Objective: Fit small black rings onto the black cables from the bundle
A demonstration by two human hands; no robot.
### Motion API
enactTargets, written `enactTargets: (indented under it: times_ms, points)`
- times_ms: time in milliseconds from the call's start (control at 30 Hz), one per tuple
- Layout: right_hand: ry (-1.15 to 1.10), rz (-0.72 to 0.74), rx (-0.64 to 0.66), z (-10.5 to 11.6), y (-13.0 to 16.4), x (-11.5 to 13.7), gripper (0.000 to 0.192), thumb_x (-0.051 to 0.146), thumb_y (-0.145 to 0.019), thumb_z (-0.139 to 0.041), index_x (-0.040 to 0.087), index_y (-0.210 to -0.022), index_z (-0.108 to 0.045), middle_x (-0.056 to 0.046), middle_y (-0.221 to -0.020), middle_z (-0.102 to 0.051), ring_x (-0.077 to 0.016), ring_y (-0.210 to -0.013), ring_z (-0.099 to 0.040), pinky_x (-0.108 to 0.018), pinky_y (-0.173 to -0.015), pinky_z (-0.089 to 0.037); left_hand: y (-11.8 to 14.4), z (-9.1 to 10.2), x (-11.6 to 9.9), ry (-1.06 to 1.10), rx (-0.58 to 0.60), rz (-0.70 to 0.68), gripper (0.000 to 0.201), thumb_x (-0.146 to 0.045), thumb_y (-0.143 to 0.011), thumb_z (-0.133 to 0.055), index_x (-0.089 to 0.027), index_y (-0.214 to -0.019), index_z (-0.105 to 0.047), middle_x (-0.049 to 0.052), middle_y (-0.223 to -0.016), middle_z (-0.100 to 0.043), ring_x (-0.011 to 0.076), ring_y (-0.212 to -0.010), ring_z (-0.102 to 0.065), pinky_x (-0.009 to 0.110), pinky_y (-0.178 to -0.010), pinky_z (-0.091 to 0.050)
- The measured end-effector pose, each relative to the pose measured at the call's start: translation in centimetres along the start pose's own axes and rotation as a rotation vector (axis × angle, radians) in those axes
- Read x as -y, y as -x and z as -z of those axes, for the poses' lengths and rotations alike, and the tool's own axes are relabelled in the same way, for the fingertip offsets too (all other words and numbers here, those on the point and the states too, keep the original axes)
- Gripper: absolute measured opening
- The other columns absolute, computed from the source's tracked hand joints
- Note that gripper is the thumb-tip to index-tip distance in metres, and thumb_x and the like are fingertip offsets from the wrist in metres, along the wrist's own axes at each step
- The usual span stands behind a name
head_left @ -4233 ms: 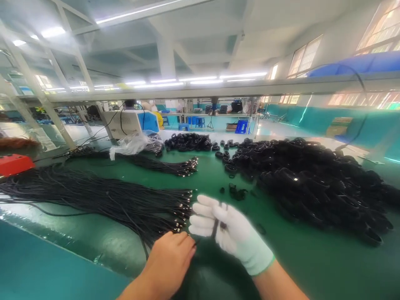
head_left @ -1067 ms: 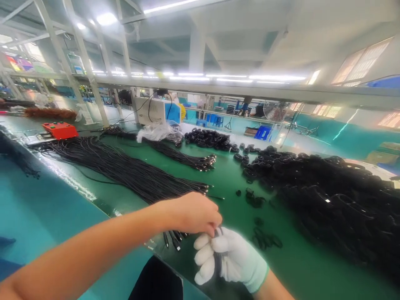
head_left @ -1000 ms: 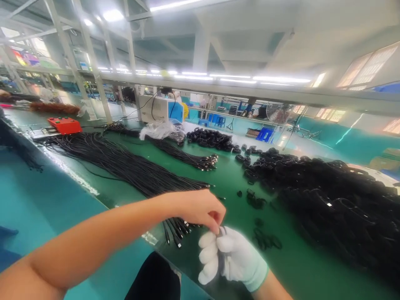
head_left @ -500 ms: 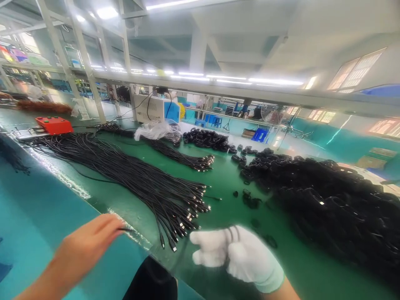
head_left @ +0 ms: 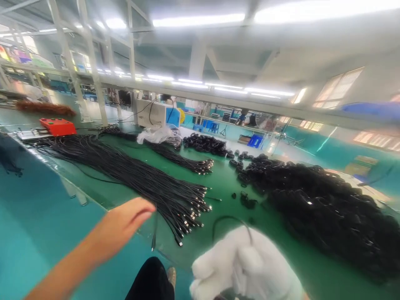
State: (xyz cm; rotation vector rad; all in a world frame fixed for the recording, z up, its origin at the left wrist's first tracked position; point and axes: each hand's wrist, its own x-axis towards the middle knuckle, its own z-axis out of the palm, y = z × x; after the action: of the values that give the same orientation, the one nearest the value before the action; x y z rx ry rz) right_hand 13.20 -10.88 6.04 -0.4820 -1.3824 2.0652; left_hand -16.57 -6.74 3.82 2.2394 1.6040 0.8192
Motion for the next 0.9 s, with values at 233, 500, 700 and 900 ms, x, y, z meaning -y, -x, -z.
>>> enactTargets:
  times_ms: [233, 500, 700, 900]
  points:
    - [-0.360, -0.046, -0.035, 0.2, 0.7, -1.5, 0.047, 0.042, -0.080, -0.062, 0.005, -0.110, -0.059, -0.018, -0.098, -0.069, -0.0277, -0.091, -0.067, -0.039, -0.078, -0.049, -5.8, -6.0, -12.3, 0.810, 0.593, -0.289, 0.023, -0.029, -0.087, -0.050, -0.021, -0.101, -0.066, 0.002, -0.099, -0.066, 0.0156, -0.090, -0.059, 0.025, -0.079, -0.046]
    - [-0.521, -0.074, 0.046, 1.0, 1.1, -2.3, 0.044, 0.046, -0.071, -0.070, 0.010, -0.095, -0.059, -0.013, -0.093, -0.067, -0.0272, -0.091, -0.064, -0.040, -0.079, -0.047, -6.1, -7.7, -12.2, 0.885, 0.526, -0.209, 0.014, -0.020, -0.079, -0.057, -0.019, -0.079, -0.071, -0.001, -0.078, -0.065, 0.0137, -0.072, -0.055, 0.023, -0.068, -0.043]
    - [-0.578, 0.009, 0.111, 2.2, -0.3, -3.3, 0.070, 0.072, -0.067, -0.057, 0.007, -0.092, -0.057, -0.013, -0.089, -0.065, -0.0246, -0.080, -0.063, -0.036, -0.069, -0.048, -6.8, -6.8, -11.8, 0.834, 0.522, -0.206, 0.014, -0.023, -0.081, -0.057, -0.019, -0.080, -0.070, 0.000, -0.078, -0.063, 0.0154, -0.075, -0.054, 0.024, -0.071, -0.042]
    - [-0.502, -0.064, 0.040, 1.9, -0.7, -3.2, 0.058, 0.043, -0.066, -0.071, 0.002, -0.104, -0.055, -0.020, -0.093, -0.065, -0.0315, -0.085, -0.064, -0.045, -0.074, -0.044, -7.2, -7.4, -11.9, 0.828, 0.486, -0.139, 0.012, -0.023, -0.079, -0.059, -0.020, -0.079, -0.071, 0.002, -0.079, -0.064, 0.0161, -0.075, -0.055, 0.025, -0.071, -0.043]
